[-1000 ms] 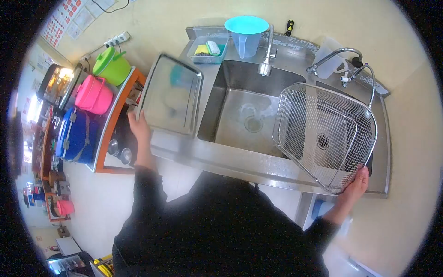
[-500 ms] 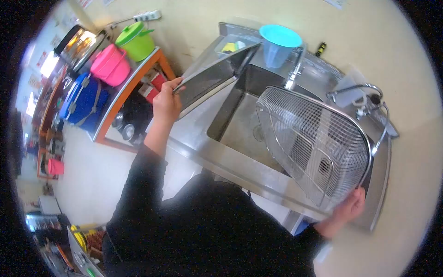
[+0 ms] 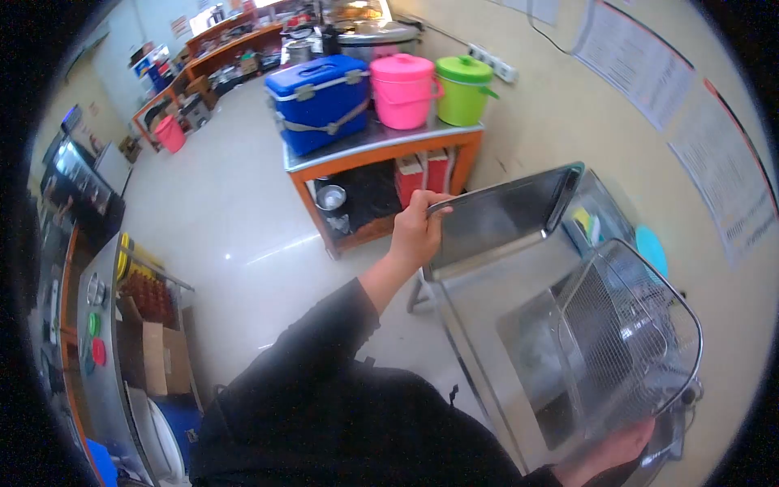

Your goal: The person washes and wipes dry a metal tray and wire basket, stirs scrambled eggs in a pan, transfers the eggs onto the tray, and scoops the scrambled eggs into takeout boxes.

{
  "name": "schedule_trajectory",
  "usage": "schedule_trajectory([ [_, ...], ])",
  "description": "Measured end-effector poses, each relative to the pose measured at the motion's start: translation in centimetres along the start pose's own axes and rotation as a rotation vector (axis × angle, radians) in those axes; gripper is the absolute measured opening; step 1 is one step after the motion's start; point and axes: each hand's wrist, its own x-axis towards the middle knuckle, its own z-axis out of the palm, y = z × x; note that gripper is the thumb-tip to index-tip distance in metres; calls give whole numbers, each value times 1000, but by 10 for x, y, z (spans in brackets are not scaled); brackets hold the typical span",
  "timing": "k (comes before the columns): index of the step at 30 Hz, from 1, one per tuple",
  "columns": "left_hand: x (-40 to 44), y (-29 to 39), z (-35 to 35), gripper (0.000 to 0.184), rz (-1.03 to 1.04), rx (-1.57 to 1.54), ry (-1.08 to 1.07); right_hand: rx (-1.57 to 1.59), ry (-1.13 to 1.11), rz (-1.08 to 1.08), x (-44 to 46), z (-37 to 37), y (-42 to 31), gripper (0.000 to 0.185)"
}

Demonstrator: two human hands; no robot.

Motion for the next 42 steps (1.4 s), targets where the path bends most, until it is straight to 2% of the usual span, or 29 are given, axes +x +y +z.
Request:
schedule_trajectory([
  [3, 5, -38, -92, 13, -198, 104, 227, 277, 50, 147, -44, 56, -55, 30],
  [4, 6, -50, -132, 15, -279, 152, 282, 342, -24, 150, -59, 71, -66, 31],
  [5, 4, -68, -172, 16, -276, 129, 360, 404, -99, 158, -74, 86, -77, 32],
  [6, -1, -90, -214, 18, -272, 109, 438, 440, -257, 109, -78, 93, -65, 37],
  [8, -11, -105, -296, 19, -453, -72, 572, 537, -360, -43, -115, 133, -85, 43],
  [10, -12, -84, -376, 20, -634, -343, 707, 709, -282, -255, -174, 190, -152, 44],
  [12, -21, -83, -445, 29, -655, -256, 792, 933, -269, -514, -226, 239, -224, 46],
  [14, -27, -79, -500, 35, -638, -157, 910, 1124, -326, -656, -270, 283, -282, 53],
  [17, -33, -83, -560, 45, -708, -180, 1079, 1276, -497, -711, -333, 357, -333, 67],
  [20, -46, -123, -609, 49, -691, -109, 1278, 1457, -749, -848, -402, 442, -384, 71],
  [22, -44, -137, -633, 52, -629, -115, 1391, 1420, -601, -1215, -486, 399, -498, 43],
  [26, -35, -183, -687, 51, -413, -311, 1527, 1533, -1020, -1604, -586, 425, -612, 42],
  [28, -21, -203, -711, 47, -337, -283, 1557, 1640, -1157, -1699, -638, 449, -655, 39],
  [32, 6, -257, -770, 39, -128, -234, 1578, 1787, -1202, -1788, -750, 483, -730, 20],
  [36, 55, -282, -827, 36, -149, -105, 1808, 1799, -1299, -1950, -875, 526, -771, 16],
  [39, 67, -319, -886, 40, -95, -154, 1809, 1798, -1268, -2063, -951, 542, -805, 12],
  [42, 76, -354, -945, 41, -80, -237, 1854, 1838, -1266, -2085, -1028, 566, -838, 13],
])
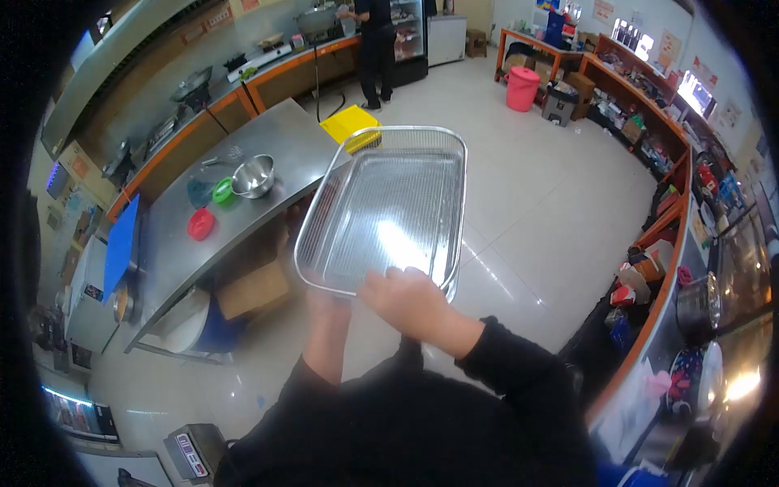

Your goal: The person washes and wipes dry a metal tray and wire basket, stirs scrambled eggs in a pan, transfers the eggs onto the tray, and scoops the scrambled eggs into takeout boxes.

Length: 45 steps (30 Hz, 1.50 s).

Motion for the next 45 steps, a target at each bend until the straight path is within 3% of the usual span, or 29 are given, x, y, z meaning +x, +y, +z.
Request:
schedule_trajectory([
  [1, 26, -10, 8, 42, 9, -21, -3, 7, -103, 28, 5, 10, 24, 12],
  [5, 139, -37, 65, 42, -13, -25, 7, 239, 119, 87, 41, 19, 133, 35],
  [7, 200, -52, 97, 45, -74, -46, 11, 223, 323, 175, 29, 25, 194, 31],
  [9, 248, -71, 135, 47, -81, -28, 25, 188, 505, 435, -1, 47, 249, 29],
  [12, 321, -100, 189, 50, -64, 36, -27, 89, 425, 826, -47, 74, 322, 22],
  [14, 355, -113, 239, 51, -66, 3, 46, 94, 346, 1028, -87, 102, 363, 18],
  [15, 390, -129, 234, 51, -68, -37, -51, 98, 284, 1099, -106, 113, 384, 17],
  [16, 415, -140, 235, 52, -47, -36, -18, 107, 217, 1167, -122, 124, 404, 16],
  [19, 471, -168, 274, 54, 68, -15, 89, 190, 11, 1265, -142, 158, 499, 12],
  [24, 536, -183, 353, 55, 210, -88, 98, 254, -176, 995, -68, 231, 693, 9],
  [27, 583, -191, 365, 58, 245, -112, 276, 359, -317, 806, 12, 287, 785, 13],
  [30, 644, -201, 344, 59, 353, -93, 105, 432, -398, 692, 80, 358, 859, 15],
  [33, 708, -201, 355, 59, 388, -93, 267, 503, -442, 637, 99, 453, 929, 17],
  [38, 843, -178, 371, 67, 471, 44, 354, 348, -823, 864, -2, 600, 1014, 30],
  [39, 875, -173, 364, 70, 527, 39, 306, 414, -834, 952, -20, 603, 1017, 30],
  [40, 903, -167, 359, 73, 578, 43, 266, 506, -1017, 1126, -49, 620, 1025, 33],
  [41, 925, -164, 366, 71, 600, 120, 314, 637, -1081, 1220, -19, 579, 1019, 37],
  [45, 1012, -143, 413, 67, 621, 59, 456, 771, -1259, 1376, 13, 597, 1050, 43],
])
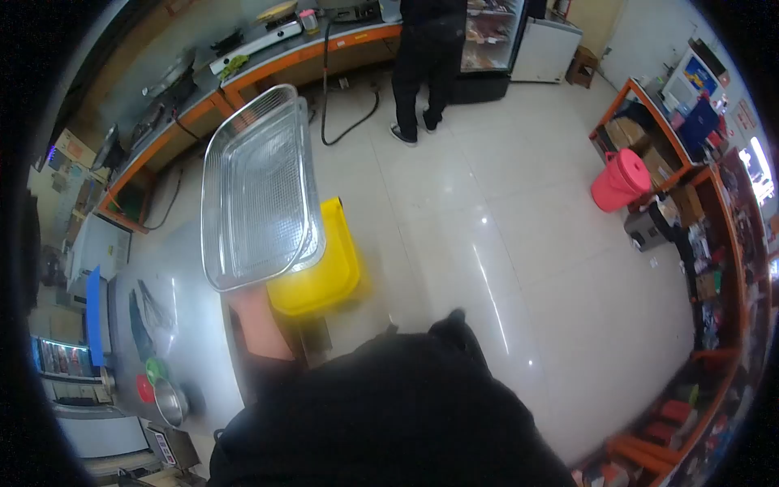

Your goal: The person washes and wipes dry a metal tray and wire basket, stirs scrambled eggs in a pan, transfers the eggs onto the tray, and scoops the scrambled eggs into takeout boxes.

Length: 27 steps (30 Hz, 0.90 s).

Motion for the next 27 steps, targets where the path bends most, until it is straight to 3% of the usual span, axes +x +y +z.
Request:
schedule_trajectory([
  [3, 39, -24, 57, 65, -8, -122, 138, 38, -70, 19, 55, -41, -44, 48],
  [6, 88, -63, 58, 63, 47, -59, 190, 32, -117, -12, 116, -92, -98, 54],
  [11, 105, -82, 141, 71, 149, -153, 286, 27, -231, -100, 217, -197, -236, 63],
  [13, 123, -96, 129, 71, 239, 187, 291, 44, -310, -85, 252, -229, -299, 67],
  [15, 155, -115, 108, 76, 204, -152, 345, 96, -398, -41, 283, -254, -366, 71],
  [21, 235, -165, 60, 82, 264, -145, 293, 387, -746, 229, 359, -297, -612, 83],
  [22, 258, -167, 75, 81, 275, -129, 322, 307, -645, 90, 341, -303, -677, 78],
  [24, 304, -168, 108, 81, 296, -98, 382, 607, -609, -288, 368, -301, -762, 66],
  [27, 392, -170, 119, 72, 270, -99, 360, 766, -525, -456, 362, -308, -893, 50],
])
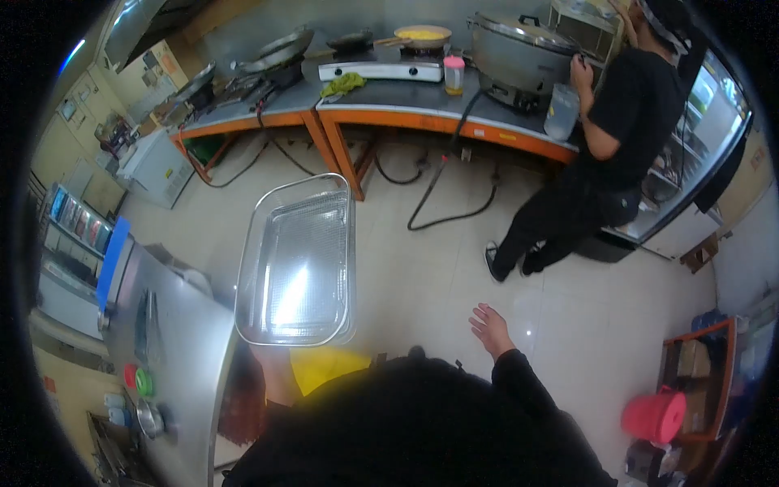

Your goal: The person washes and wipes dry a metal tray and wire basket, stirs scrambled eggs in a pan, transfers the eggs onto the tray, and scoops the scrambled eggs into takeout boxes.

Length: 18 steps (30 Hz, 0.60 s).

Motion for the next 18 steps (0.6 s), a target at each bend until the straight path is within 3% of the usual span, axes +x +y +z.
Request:
schedule_trajectory([
  [2, 38, -10, 64, 68, -85, -129, 105, -79, -63, -41, 25, 50, -56, 42],
  [5, 99, -36, 131, 66, 36, 201, 34, -241, -26, -106, 49, 91, -114, 34],
  [12, 226, -115, 246, 65, -7, 83, -14, -308, 23, -263, 184, 138, -210, 27],
  [18, 295, -166, 337, 63, 26, 132, 137, -587, -382, -414, 330, 282, -336, 39],
])
